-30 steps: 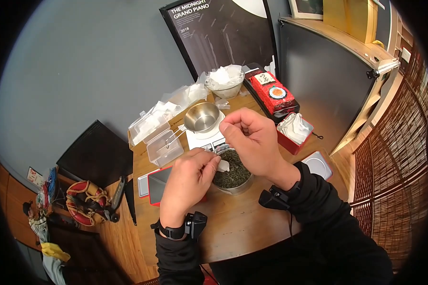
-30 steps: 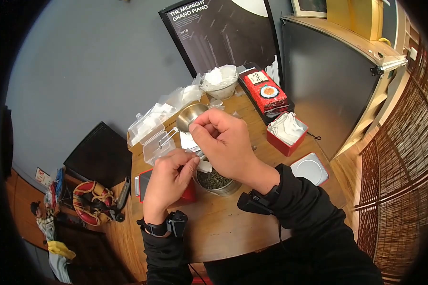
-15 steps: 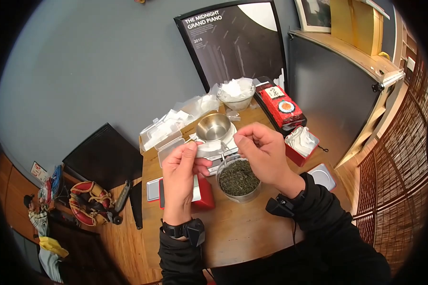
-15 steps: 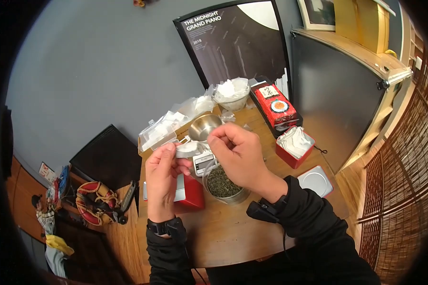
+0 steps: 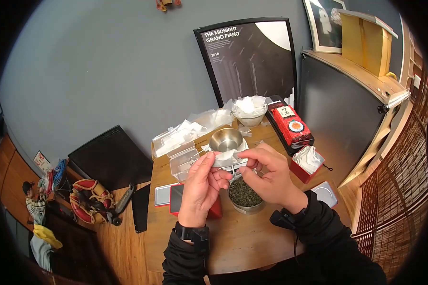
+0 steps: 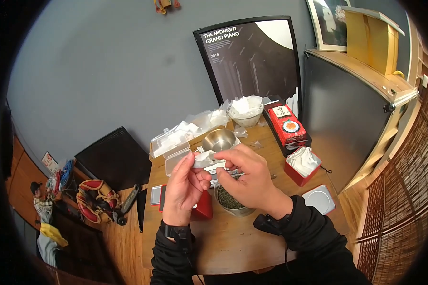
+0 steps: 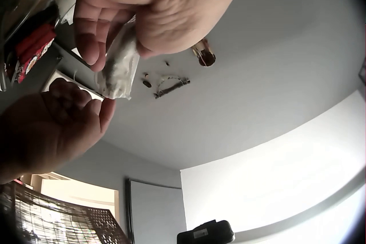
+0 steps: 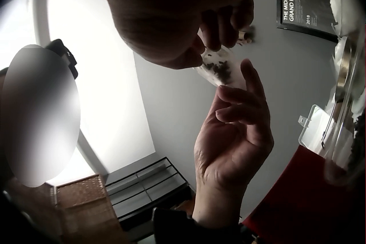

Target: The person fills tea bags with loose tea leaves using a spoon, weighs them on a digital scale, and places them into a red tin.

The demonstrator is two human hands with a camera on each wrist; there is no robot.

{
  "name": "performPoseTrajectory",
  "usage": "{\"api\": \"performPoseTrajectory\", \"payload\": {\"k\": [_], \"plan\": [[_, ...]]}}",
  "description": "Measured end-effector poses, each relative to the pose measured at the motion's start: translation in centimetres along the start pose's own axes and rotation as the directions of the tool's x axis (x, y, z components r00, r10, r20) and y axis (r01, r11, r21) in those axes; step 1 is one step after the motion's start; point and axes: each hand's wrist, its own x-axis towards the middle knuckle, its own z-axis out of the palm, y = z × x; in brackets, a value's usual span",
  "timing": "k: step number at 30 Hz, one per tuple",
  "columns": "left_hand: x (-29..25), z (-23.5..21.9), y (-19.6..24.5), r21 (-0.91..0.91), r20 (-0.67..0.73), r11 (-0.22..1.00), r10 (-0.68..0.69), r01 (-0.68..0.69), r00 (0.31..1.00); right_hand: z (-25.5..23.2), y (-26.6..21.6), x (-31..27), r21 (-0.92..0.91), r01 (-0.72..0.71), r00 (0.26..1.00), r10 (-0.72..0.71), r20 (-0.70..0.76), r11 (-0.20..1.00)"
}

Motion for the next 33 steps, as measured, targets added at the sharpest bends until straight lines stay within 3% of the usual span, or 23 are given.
{"api": "performPoseTrajectory", "payload": {"k": [3,10,12,14,16,18,22,24,27,33], "plan": [[-0.1,-0.1,0.0,0.025,0.036,1.0,-0.016,0.015,0.999,0.4,0.9,-0.1,-0.025,0.097,0.995,-0.098,-0.02,0.995],[-0.2,1.4,-1.0,0.2,-0.063,0.98,-0.008,0.02,0.998,0.5,1.5,-0.2,-0.084,0.149,0.989,-0.148,0.018,0.985],[-0.2,1.3,-1.1,0.222,-0.072,0.975,0.002,0.014,0.997,0.3,1.0,-0.4,-0.024,-0.069,0.997,0.07,0.036,0.997],[-0.2,1.4,-1.0,0.23,0.018,0.973,-0.02,0.016,1.0,0.5,1.5,-0.4,0.055,-0.13,0.991,0.128,0.029,0.99],[-0.3,1.8,-1.2,0.24,0.017,0.971,-0.016,0.012,1.0,0.5,1.5,-0.4,0.135,-0.187,0.982,0.185,0.026,0.973],[-0.3,1.7,-1.4,0.249,0.015,0.968,-0.011,0.007,1.0,0.4,1.0,-0.4,0.299,-0.38,0.925,0.357,0.131,0.875],[-0.3,1.5,-1.6,0.24,0.007,0.971,-0.012,0.01,1.0,0.6,0.8,-0.4,0.377,-0.407,0.913,0.372,0.165,0.832],[-0.3,1.5,-1.6,0.246,-0.011,0.969,-0.002,0.004,1.0,0.8,0.4,-0.3,0.539,-0.383,0.923,0.34,0.182,0.75],[-0.2,1.0,-1.3,0.24,0.001,0.971,-0.007,0.007,1.0,0.0,1.3,-0.5,0.392,-0.368,0.927,0.303,0.219,0.843],[-0.3,0.7,-0.7,0.24,0.01,0.97,-0.043,0.039,0.999,-0.2,1.2,-0.5,0.331,-0.412,0.907,0.349,0.236,0.849]]}}
